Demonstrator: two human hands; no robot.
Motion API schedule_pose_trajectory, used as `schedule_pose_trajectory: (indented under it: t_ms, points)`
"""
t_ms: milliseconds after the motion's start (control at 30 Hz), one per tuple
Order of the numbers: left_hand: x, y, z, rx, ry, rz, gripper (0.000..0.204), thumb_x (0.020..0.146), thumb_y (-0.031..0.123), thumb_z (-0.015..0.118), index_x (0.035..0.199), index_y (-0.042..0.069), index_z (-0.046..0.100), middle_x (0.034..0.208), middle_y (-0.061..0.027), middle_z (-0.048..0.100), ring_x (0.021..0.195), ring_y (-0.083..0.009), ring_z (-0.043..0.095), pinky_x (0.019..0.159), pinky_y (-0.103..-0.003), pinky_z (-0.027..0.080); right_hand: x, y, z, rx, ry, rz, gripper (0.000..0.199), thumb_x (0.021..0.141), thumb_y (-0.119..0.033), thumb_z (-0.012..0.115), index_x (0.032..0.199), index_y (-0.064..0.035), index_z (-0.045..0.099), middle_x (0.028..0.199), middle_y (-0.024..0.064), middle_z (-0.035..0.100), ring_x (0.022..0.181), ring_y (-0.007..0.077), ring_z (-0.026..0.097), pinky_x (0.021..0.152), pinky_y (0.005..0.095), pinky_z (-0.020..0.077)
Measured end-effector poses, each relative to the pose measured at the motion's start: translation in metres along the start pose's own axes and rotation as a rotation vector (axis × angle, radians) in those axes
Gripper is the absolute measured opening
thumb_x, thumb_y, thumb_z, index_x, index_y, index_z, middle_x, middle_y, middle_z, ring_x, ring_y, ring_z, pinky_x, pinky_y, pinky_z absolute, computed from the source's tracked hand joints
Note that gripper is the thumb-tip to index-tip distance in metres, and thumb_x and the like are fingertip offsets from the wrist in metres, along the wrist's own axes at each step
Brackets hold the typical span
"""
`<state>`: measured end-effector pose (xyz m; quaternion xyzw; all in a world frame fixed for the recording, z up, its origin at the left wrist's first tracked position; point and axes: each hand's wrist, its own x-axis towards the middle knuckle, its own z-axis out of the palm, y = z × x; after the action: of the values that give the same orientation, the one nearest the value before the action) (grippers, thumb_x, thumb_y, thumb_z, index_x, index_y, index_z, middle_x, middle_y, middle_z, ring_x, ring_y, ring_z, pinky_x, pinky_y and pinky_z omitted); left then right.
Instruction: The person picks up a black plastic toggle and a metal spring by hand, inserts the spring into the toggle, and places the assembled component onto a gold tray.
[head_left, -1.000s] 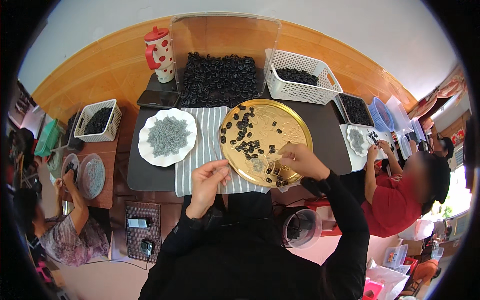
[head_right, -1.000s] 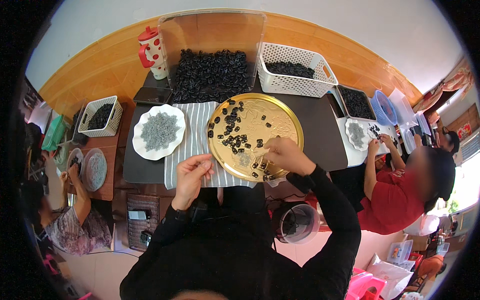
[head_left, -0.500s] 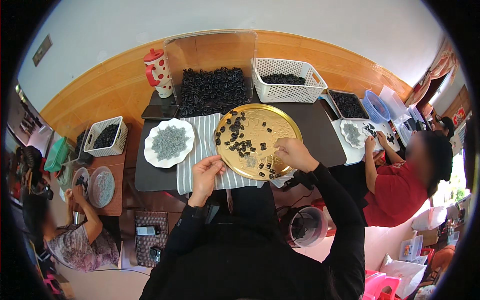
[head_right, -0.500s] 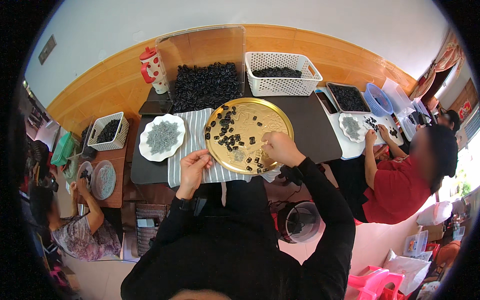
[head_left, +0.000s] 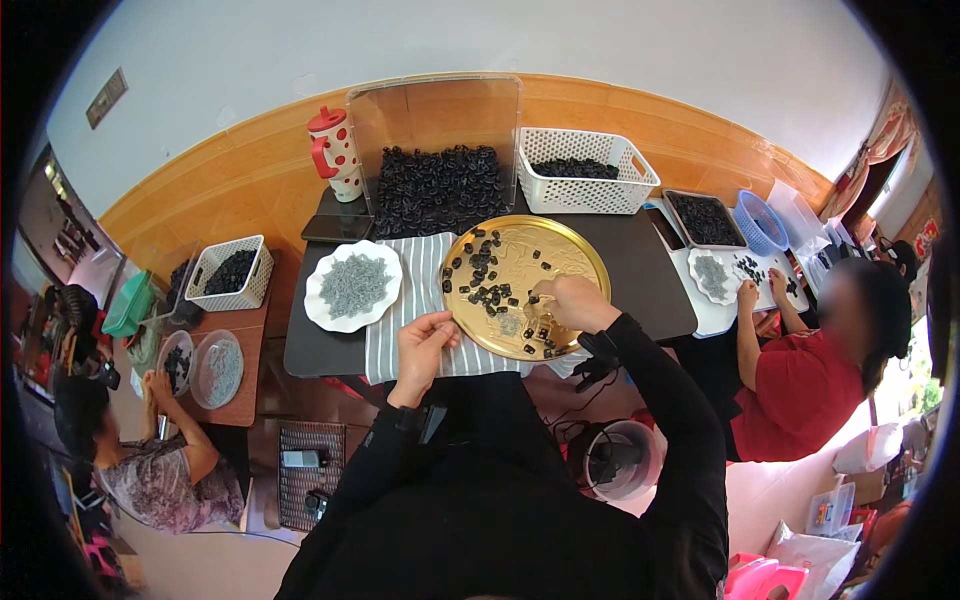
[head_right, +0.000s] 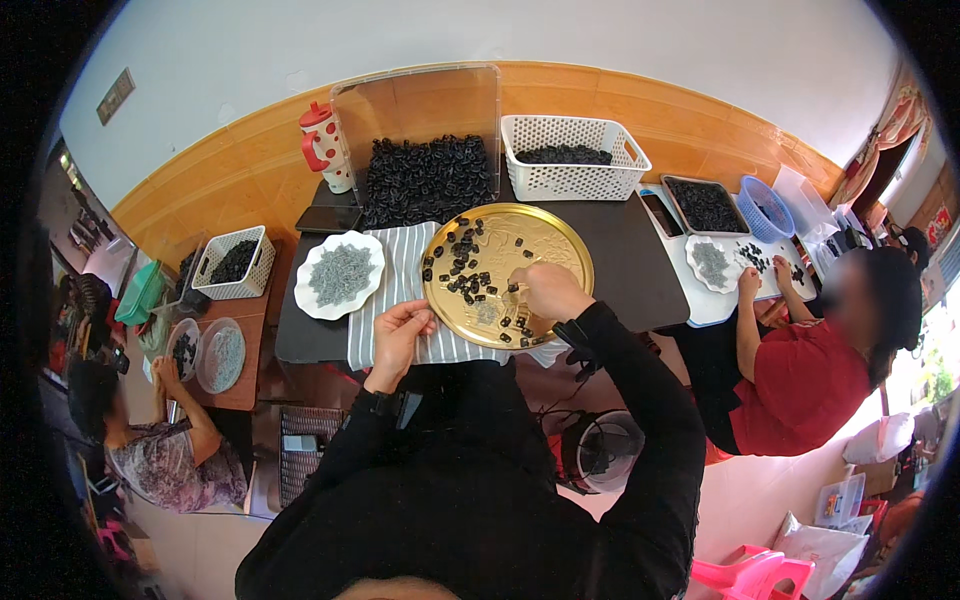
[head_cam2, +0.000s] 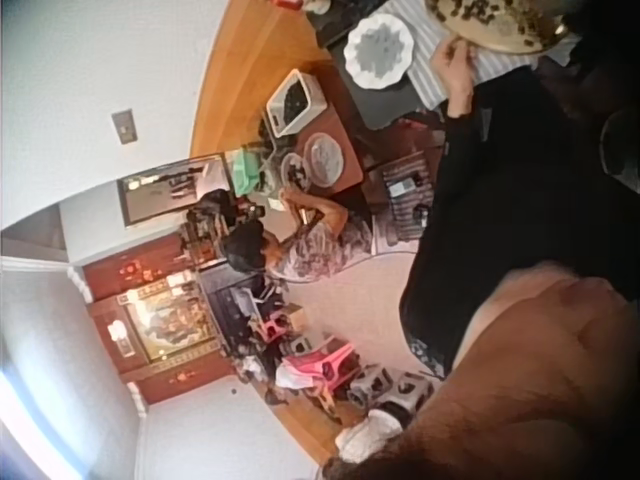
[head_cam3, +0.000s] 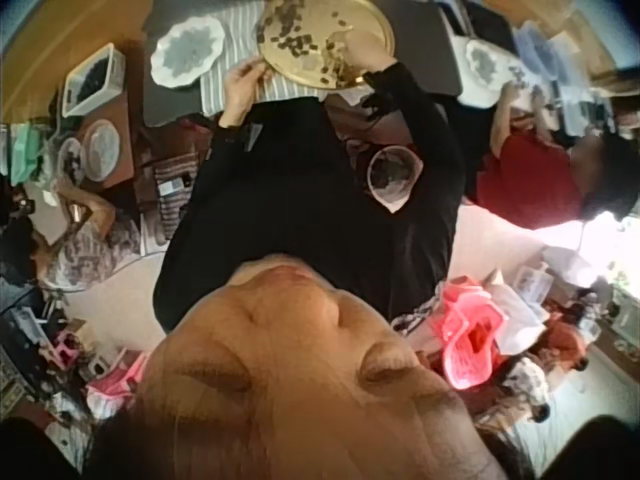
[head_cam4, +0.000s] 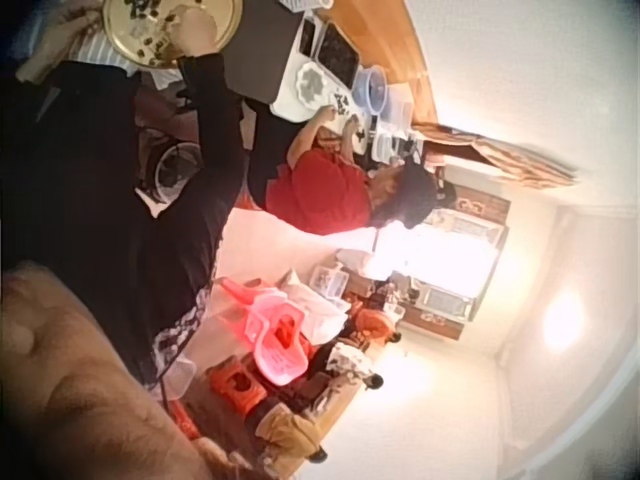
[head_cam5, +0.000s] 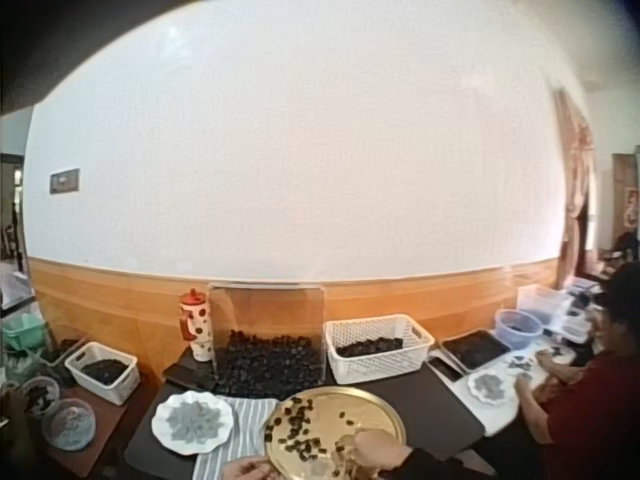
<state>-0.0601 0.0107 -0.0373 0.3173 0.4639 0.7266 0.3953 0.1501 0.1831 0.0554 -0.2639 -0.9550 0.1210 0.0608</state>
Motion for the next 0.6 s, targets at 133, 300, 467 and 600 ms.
schedule_pose_trajectory:
  t_ms: [133,300,467,600]
  points:
    - [0.000,0.001,0.002,0.001,0.028,-0.010,0.019,0.088,-0.003,0.056,0.106,-0.007,0.061,0.079,-0.0094,0.065,0.066,-0.0114,0.060,0.063,-0.022,0.049,0.009,-0.003,0.006,-0.010,-0.070,0.023,0.026,0.073,-0.012,0.062,0.098,-0.0095,0.067,0.082,0.0183,0.065,0.082,0.0350,0.063,0.071,0.0425,0.0491]
    - [0.000,0.004,0.003,0.024,0.005,-0.009,0.020,0.089,-0.002,0.056,0.107,-0.006,0.061,0.081,-0.0085,0.066,0.068,-0.0112,0.060,0.064,-0.022,0.049,0.000,0.015,0.011,0.123,0.029,-0.002,0.025,0.073,-0.011,0.062,0.097,-0.0062,0.067,0.083,0.0198,0.063,0.081,0.0356,0.062,0.071,0.0431,0.0488]
    - [0.000,0.005,0.006,0.022,0.009,-0.046,0.020,0.089,-0.001,0.056,0.108,-0.006,0.060,0.082,-0.0081,0.065,0.070,-0.0114,0.060,0.065,-0.022,0.049,-0.013,0.029,0.005,0.160,0.122,0.064,0.025,0.074,-0.009,0.060,0.098,-0.0027,0.066,0.088,0.0215,0.062,0.081,0.0368,0.062,0.071,0.0441,0.0486]
    - [-0.004,0.009,0.003,0.042,0.015,-0.054,0.021,0.089,-0.002,0.056,0.109,-0.005,0.060,0.084,-0.0082,0.065,0.072,-0.0121,0.060,0.067,-0.023,0.049,-0.017,0.010,0.005,0.153,0.100,0.043,0.019,0.076,-0.008,0.058,0.092,-0.0025,0.064,0.082,0.0183,0.058,0.077,0.0362,0.060,0.068,0.0426,0.0489]
